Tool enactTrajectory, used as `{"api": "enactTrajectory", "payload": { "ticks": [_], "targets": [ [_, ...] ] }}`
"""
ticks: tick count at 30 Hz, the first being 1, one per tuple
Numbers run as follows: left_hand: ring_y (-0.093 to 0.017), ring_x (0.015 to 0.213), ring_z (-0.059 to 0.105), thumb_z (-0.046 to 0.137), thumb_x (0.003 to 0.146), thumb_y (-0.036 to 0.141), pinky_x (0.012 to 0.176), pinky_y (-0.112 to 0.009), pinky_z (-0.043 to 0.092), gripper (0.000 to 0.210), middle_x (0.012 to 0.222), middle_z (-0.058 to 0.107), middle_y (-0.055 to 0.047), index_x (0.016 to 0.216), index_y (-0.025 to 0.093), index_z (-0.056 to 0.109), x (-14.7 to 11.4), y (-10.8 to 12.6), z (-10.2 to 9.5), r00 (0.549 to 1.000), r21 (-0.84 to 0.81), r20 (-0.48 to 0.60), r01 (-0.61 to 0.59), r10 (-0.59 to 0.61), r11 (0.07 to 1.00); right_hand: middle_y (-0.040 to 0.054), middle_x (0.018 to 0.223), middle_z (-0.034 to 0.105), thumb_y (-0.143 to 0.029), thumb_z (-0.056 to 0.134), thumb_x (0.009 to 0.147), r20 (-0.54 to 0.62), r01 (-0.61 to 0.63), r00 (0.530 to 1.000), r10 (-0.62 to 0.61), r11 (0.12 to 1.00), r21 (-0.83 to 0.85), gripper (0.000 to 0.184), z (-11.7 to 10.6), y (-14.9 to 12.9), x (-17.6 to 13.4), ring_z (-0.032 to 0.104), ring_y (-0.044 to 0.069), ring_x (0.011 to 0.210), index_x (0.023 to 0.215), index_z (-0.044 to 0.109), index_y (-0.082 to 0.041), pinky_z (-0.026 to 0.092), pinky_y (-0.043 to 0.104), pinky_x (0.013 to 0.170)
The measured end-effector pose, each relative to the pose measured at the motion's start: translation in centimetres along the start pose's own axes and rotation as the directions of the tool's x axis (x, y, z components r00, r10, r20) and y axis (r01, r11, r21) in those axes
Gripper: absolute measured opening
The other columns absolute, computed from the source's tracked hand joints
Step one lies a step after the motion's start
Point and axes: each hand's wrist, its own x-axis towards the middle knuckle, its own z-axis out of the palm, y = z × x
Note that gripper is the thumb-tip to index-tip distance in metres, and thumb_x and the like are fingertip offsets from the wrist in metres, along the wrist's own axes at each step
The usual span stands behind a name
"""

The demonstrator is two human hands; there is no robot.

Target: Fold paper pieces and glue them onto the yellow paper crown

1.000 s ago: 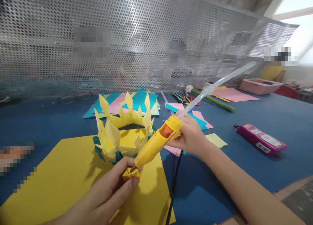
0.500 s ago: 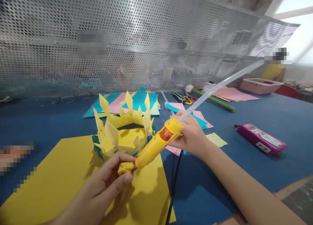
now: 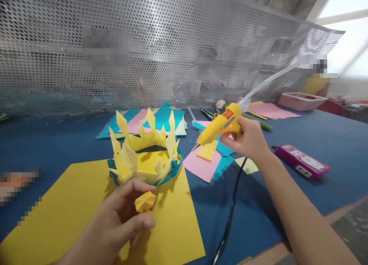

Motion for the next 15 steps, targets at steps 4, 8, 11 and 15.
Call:
{"api": "enactTrajectory", "payload": {
  "ticks": [4, 8, 11, 15],
  "targets": [
    [-0.007, 0.054, 0.039, 0.085, 0.072, 0.036, 0.047, -0.018, 0.034, 0.036, 0.073, 0.054, 0.009, 0.09, 0.024, 0.057, -0.1, 0.2, 0.0, 1.0, 0.001, -0.015, -0.003, 0.003, 1.0, -0.0001, 0.086, 0.067, -0.036, 0.056, 0.101, -0.012, -0.101, 0.995, 0.1, 0.993, -0.068, 0.021, -0.1, 3.9, -0.8, 0.06, 0.009, 0.061, 0.098, 0.066, -0.018, 0.053, 0.022, 0.054],
    [-0.01, 0.062, 0.045, 0.088, 0.068, 0.033, 0.057, -0.021, 0.038, 0.036, 0.071, 0.057, 0.007, 0.087, 0.023, 0.059, -0.3, 0.4, 0.3, 1.0, -0.02, -0.029, 0.007, -0.008, 1.0, 0.0047, 0.106, 0.068, -0.033, 0.061, 0.099, -0.043, -0.142, 0.989, 0.138, 0.983, -0.114, 0.018, 0.0, 7.0, -2.1, 0.068, 0.016, 0.083, 0.11, 0.066, -0.02, 0.058, 0.029, 0.07],
    [-0.013, 0.066, 0.047, 0.089, 0.066, 0.036, 0.06, -0.024, 0.039, 0.038, 0.072, 0.059, 0.006, 0.087, 0.024, 0.06, -0.4, 0.3, 0.4, 1.0, -0.017, -0.025, 0.005, -0.005, 1.0, 0.0053, 0.113, 0.067, -0.034, 0.062, 0.098, -0.03, -0.14, 0.99, 0.137, 0.981, -0.134, 0.021, 0.2, 8.0, -3.0, 0.068, 0.021, 0.095, 0.113, 0.066, -0.02, 0.059, 0.033, 0.077],
    [-0.013, 0.068, 0.05, 0.089, 0.067, 0.034, 0.061, -0.024, 0.041, 0.037, 0.076, 0.061, 0.004, 0.089, 0.024, 0.061, -0.5, 0.0, 0.1, 1.0, -0.008, -0.023, -0.012, 0.012, 1.0, 0.0066, 0.118, 0.066, -0.034, 0.061, 0.099, -0.099, -0.123, 0.989, 0.109, 0.981, -0.148, 0.025, 0.4, 7.4, -2.5, 0.068, 0.022, 0.098, 0.117, 0.065, -0.018, 0.058, 0.037, 0.081]
  ]
}}
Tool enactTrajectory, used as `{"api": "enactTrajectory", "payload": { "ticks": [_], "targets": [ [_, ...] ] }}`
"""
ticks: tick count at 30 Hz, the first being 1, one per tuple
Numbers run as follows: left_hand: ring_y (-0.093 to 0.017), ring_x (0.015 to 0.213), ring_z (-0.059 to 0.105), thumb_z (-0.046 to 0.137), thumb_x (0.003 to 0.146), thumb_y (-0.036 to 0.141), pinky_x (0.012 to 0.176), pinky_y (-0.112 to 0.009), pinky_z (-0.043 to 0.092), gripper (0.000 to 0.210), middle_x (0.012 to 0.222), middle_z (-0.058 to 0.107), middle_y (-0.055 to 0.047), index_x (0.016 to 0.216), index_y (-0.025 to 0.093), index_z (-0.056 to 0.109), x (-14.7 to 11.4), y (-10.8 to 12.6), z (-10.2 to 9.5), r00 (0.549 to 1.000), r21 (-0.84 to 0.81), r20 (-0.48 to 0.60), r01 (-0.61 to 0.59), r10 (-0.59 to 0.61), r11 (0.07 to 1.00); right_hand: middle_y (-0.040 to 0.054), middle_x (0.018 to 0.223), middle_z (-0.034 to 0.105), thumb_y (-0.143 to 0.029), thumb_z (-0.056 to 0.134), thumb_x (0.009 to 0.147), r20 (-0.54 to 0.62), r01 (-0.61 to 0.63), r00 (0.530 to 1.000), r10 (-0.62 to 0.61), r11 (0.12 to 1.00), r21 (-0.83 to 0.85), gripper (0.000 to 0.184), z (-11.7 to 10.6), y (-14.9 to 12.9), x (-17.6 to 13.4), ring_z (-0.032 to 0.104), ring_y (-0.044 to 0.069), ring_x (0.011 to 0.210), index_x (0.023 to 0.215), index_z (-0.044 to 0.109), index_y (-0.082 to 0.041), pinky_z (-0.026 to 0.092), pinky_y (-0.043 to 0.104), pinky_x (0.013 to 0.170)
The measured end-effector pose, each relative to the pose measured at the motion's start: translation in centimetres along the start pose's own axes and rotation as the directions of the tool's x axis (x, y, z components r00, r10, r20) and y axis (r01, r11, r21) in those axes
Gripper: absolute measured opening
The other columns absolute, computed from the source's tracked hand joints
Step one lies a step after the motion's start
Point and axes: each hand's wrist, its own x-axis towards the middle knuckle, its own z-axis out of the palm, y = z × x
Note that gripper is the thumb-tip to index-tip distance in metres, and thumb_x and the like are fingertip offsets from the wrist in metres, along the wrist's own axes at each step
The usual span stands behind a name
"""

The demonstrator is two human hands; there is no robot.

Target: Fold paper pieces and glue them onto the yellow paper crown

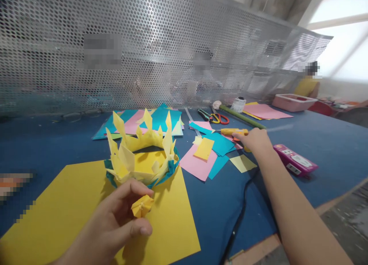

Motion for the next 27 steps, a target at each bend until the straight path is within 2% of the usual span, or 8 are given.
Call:
{"api": "enactTrajectory", "payload": {
  "ticks": [4, 8, 10, 13, 15, 17, 21, 27],
  "targets": [
    [-0.013, 0.073, 0.055, 0.09, 0.067, 0.026, 0.062, -0.021, 0.045, 0.034, 0.078, 0.061, 0.004, 0.088, 0.024, 0.064, 0.3, -0.1, -0.4, 0.998, -0.028, 0.017, -0.064, 0.064, 0.998, 0.0089, 0.122, 0.065, -0.033, 0.06, 0.1, -0.188, 0.072, 0.98, -0.068, 0.997, 0.015, 0.02, 0.0, -4.2, 1.9, 0.066, 0.019, 0.099, 0.115, 0.066, -0.022, 0.057, 0.035, 0.085],
    [-0.007, 0.055, 0.047, 0.092, 0.062, 0.024, 0.046, -0.016, 0.039, 0.038, 0.077, 0.06, 0.007, 0.087, 0.024, 0.063, 0.6, 0.3, -0.2, 0.997, -0.072, -0.006, -0.077, 0.077, 0.994, 0.0038, 0.099, 0.069, -0.032, 0.061, 0.099, -0.282, 0.293, 0.923, -0.262, 0.954, 0.07, 0.017, 0.0, -12.4, 2.9, 0.066, 0.018, 0.085, 0.107, 0.065, -0.018, 0.056, 0.037, 0.078],
    [-0.004, 0.047, 0.041, 0.092, 0.063, 0.026, 0.041, -0.016, 0.036, 0.038, 0.073, 0.06, 0.008, 0.087, 0.024, 0.063, 0.4, 0.7, 0.2, 0.997, -0.101, -0.031, -0.068, 0.066, 0.993, -0.0018, 0.082, 0.068, -0.029, 0.061, 0.097, -0.325, 0.485, 0.843, -0.427, 0.867, 0.118, 0.008, -0.1, -16.4, 2.6, 0.065, 0.015, 0.072, 0.092, 0.063, -0.023, 0.054, 0.033, 0.072],
    [-0.003, 0.044, 0.039, 0.094, 0.06, 0.029, 0.042, -0.015, 0.037, 0.04, 0.066, 0.06, 0.009, 0.085, 0.024, 0.063, 0.0, 1.4, 0.8, 0.996, -0.147, -0.07, -0.063, 0.053, 0.987, -0.0036, 0.077, 0.069, -0.031, 0.067, 0.093, -0.372, 0.669, 0.721, -0.585, 0.728, 0.152, 0.015, -0.4, -20.5, 1.9, 0.063, 0.014, 0.067, 0.079, 0.062, -0.028, 0.051, 0.032, 0.067],
    [-0.004, 0.046, 0.042, 0.097, 0.055, 0.031, 0.043, -0.014, 0.038, 0.043, 0.065, 0.061, 0.009, 0.082, 0.023, 0.065, -0.1, 1.7, 1.0, 0.995, -0.172, -0.082, -0.069, 0.055, 0.983, -0.0051, 0.074, 0.066, -0.034, 0.072, 0.088, -0.394, 0.729, 0.666, -0.634, 0.664, 0.165, 0.022, -0.6, -21.7, 1.7, 0.061, 0.012, 0.064, 0.071, 0.061, -0.029, 0.049, 0.03, 0.064],
    [-0.005, 0.049, 0.047, 0.099, 0.051, 0.035, 0.044, -0.015, 0.042, 0.045, 0.066, 0.064, 0.007, 0.081, 0.022, 0.068, 0.0, 1.6, 1.0, 0.996, -0.193, -0.074, -0.07, 0.057, 0.979, -0.0062, 0.072, 0.065, -0.028, 0.076, 0.084, -0.409, 0.747, 0.648, -0.643, 0.643, 0.172, 0.025, -0.8, -22.2, 1.5, 0.058, 0.011, 0.062, 0.065, 0.06, -0.029, 0.048, 0.03, 0.062],
    [-0.007, 0.05, 0.052, 0.098, 0.049, 0.044, 0.044, -0.017, 0.049, 0.045, 0.068, 0.067, 0.005, 0.084, 0.025, 0.077, 0.7, 1.0, 0.5, 0.997, -0.218, -0.02, -0.073, 0.07, 0.973, -0.0076, 0.071, 0.066, -0.012, 0.076, 0.078, -0.41, 0.741, 0.652, -0.638, 0.652, 0.164, 0.026, -1.4, -22.6, 1.4, 0.057, 0.01, 0.06, 0.062, 0.064, -0.029, 0.046, 0.03, 0.06],
    [-0.004, 0.045, 0.052, 0.094, 0.052, 0.052, 0.042, -0.017, 0.049, 0.04, 0.08, 0.068, 0.003, 0.084, 0.03, 0.084, 1.0, 0.4, -0.2, 0.997, -0.201, 0.027, -0.066, 0.073, 0.977, -0.0066, 0.075, 0.071, -0.01, 0.069, 0.084, -0.398, 0.752, 0.647, -0.651, 0.63, 0.192, 0.027, -2.4, -23.5, 1.5, 0.063, 0.008, 0.066, 0.064, 0.073, -0.029, 0.049, 0.025, 0.058]
  ]
}}
